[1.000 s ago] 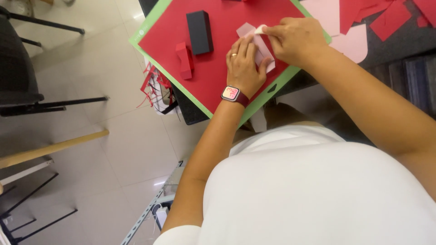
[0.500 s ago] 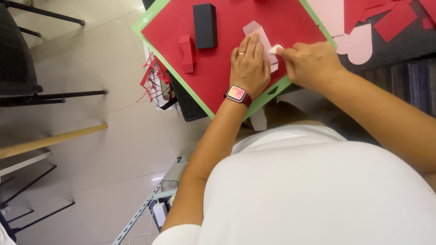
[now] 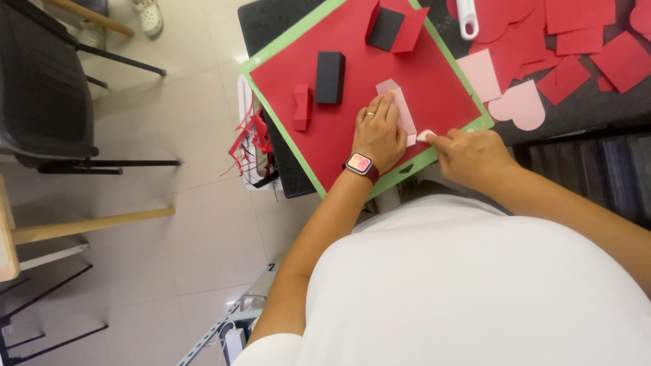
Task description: Assembling small paper boxes by folding pre-cut pieces and using a cutting machine.
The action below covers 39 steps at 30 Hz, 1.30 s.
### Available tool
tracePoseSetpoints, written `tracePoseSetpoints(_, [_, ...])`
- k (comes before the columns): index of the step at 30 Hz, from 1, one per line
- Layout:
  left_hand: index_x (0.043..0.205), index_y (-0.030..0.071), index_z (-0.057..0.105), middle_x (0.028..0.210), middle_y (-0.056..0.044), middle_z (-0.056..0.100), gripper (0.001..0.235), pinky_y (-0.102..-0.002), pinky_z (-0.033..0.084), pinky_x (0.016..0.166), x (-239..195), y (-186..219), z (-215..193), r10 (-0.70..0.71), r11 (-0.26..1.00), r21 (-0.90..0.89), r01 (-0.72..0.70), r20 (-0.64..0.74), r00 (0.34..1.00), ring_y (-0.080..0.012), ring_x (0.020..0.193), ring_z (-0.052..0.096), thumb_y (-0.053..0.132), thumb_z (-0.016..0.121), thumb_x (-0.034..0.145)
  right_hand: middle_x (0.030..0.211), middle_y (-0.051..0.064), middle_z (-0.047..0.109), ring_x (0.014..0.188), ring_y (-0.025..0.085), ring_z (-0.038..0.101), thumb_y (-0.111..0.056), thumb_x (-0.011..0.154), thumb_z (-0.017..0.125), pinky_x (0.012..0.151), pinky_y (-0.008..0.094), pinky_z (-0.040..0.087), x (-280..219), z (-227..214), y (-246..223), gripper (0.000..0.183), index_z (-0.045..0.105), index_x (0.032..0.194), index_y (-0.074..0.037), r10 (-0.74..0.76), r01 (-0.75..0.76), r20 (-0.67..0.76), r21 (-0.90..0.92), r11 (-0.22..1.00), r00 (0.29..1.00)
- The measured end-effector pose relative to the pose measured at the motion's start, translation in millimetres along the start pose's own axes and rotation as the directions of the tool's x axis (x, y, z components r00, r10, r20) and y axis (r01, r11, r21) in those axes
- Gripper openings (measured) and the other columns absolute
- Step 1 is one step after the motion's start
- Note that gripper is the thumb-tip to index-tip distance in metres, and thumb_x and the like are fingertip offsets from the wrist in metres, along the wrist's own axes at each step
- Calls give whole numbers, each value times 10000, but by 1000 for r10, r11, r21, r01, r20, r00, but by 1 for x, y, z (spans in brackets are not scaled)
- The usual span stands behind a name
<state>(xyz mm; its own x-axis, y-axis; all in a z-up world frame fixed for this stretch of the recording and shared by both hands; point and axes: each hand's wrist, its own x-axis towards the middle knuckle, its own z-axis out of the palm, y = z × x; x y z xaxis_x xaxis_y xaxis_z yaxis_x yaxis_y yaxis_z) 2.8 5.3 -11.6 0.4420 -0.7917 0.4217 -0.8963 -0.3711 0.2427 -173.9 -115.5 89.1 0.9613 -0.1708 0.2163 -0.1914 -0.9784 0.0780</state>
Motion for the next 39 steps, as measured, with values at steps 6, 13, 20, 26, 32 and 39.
tracePoseSetpoints(6, [1133,79,638,1576,-142,423,628,-553,418,1118,29,4,-77,-39,973,-200,116,352,935,-353,1487,385,585,724,771,797,126,736,749,394,721,-265,974,589,676,503,559,20,-2,47,289,802,1162,-319,103,-126,100,265,956,990])
tracePoseSetpoints(13, [1113,197,600,1618,-130,296,794,-562,371,1156,35,-12,-59,-80,954,-222,202,461,884,-365,1508,342,580,945,509,1024,-48,686,976,188,689,-454,1068,635,765,320,553,25,102,135,320,753,1362,-415,144,-172,-233,-103,980,962])
tracePoseSetpoints(20, [1010,241,646,1275,-6,516,520,-428,535,981,35,-12,-42,-190,688,-646,330,279,941,-268,1195,609,373,923,590,1220,123,694,1101,326,685,-36,851,619,912,424,567,42,51,19,445,712,1274,-139,-165,357,-422,430,829,892])
tracePoseSetpoints(26, [1065,261,700,1221,40,613,424,-270,541,825,19,-14,-31,-310,539,-745,393,258,915,-167,1099,662,480,891,756,1172,61,756,1054,262,736,15,938,751,899,355,627,77,22,8,297,771,1210,-101,-34,324,-463,564,760,886])
tracePoseSetpoints(32, [1199,140,739,1028,16,690,432,-170,608,777,-6,-18,-36,-576,95,-890,446,316,754,-51,907,687,133,905,800,965,137,749,754,190,717,-149,1066,737,660,302,575,120,38,16,191,756,1237,-67,235,-196,133,943,267,963])
tracePoseSetpoints(39, [1180,95,756,961,-93,749,325,-273,606,753,-5,-26,-69,-709,238,-837,493,197,677,-127,889,709,-44,753,886,723,58,685,601,143,649,-195,1051,679,554,257,506,164,72,-2,104,761,1037,-134,108,-404,391,900,164,914])
